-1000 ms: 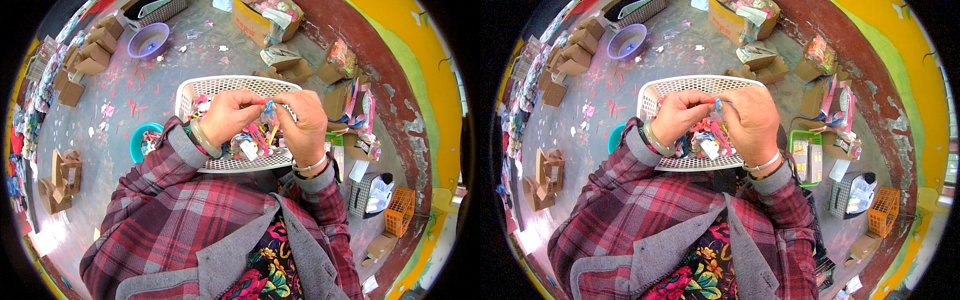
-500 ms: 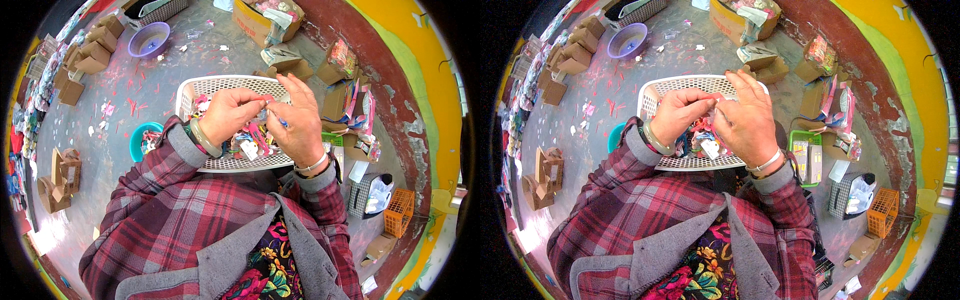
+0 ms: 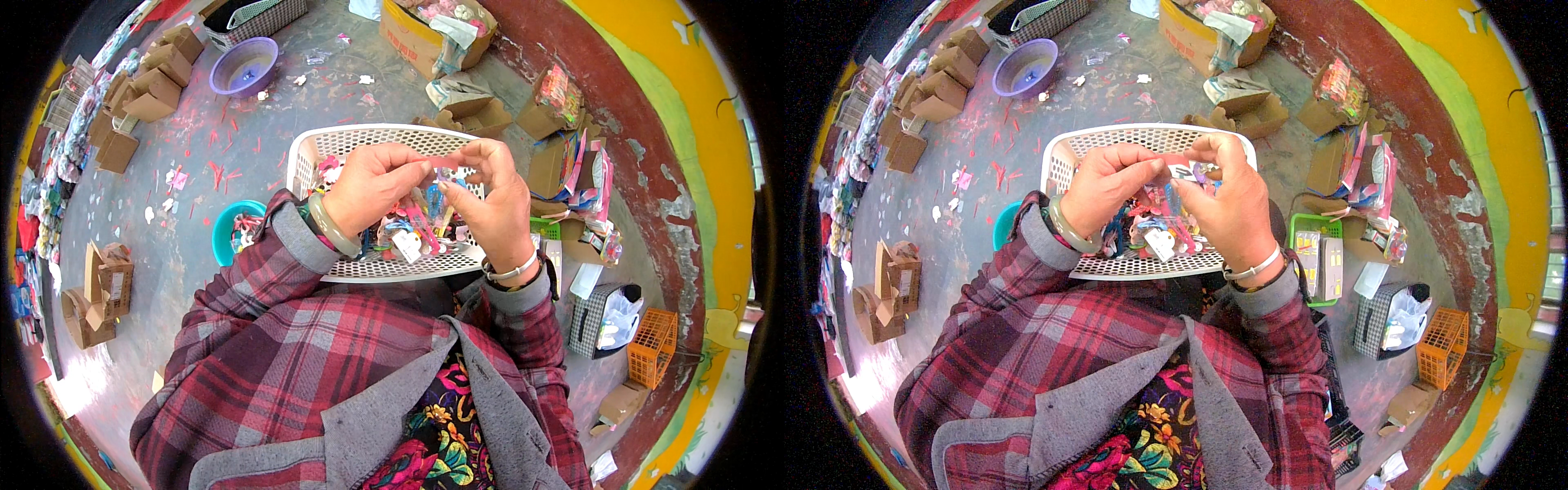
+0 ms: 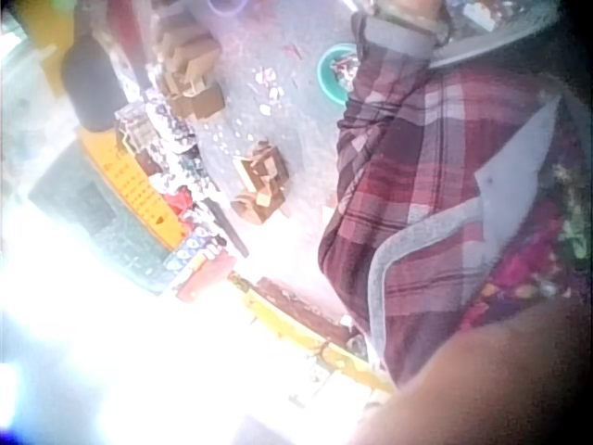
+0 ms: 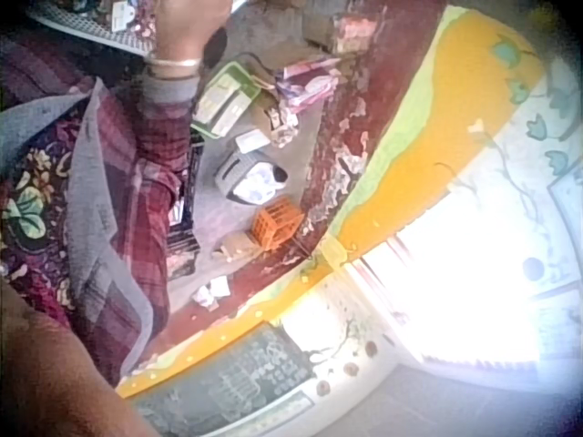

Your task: The person sits on the floor and sorts colorful hair accessories from a white basket into a blue bowl and a small white basket. They pick up items one by one, examine them, and place them into the respective containers.

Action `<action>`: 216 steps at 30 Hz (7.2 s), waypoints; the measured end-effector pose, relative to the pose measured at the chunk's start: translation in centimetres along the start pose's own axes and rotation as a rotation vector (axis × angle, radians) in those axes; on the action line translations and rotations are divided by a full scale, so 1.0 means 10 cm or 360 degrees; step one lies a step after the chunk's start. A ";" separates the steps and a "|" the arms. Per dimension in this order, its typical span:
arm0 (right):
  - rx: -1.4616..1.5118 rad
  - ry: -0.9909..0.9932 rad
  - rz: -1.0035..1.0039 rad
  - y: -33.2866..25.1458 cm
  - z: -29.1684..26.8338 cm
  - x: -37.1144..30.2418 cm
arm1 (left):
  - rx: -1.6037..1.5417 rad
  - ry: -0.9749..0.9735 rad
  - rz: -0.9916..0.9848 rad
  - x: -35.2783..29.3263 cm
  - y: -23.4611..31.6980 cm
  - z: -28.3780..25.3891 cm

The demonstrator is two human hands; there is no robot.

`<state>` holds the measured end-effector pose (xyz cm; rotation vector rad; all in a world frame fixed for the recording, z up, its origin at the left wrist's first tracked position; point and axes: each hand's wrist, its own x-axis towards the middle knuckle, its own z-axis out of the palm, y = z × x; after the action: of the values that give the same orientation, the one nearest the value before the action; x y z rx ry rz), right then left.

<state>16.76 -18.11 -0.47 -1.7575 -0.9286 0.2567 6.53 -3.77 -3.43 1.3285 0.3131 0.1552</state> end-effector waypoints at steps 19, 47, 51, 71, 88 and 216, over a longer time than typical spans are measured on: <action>0.0958 -0.0190 0.0647 0.21 -0.06 -0.05 | -0.0583 -0.0106 -0.0236 0.02 0.06 0.01; -0.0603 0.0265 -0.0852 -0.05 0.08 -0.08 | -0.0222 -0.0054 -0.0009 0.01 -0.03 0.10; -0.0609 0.0267 -0.0803 -0.03 0.10 -0.09 | 0.0017 -0.0077 0.0157 -0.02 -0.03 0.15; -0.0645 0.0258 -0.0783 -0.01 0.09 -0.13 | 0.0653 -0.0048 0.0783 0.00 -0.08 0.11; -0.0595 0.0266 -0.0722 0.03 0.08 -0.17 | 0.0659 -0.0090 0.0794 0.01 -0.13 0.09; -0.0492 -0.0319 0.1444 3.82 -1.87 -2.04 | 0.0142 0.0152 0.0301 -0.01 -0.07 0.12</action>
<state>31.46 -49.93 -31.97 -2.3901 -0.2426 0.9196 6.74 -5.06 -3.84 1.4412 0.2774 0.3678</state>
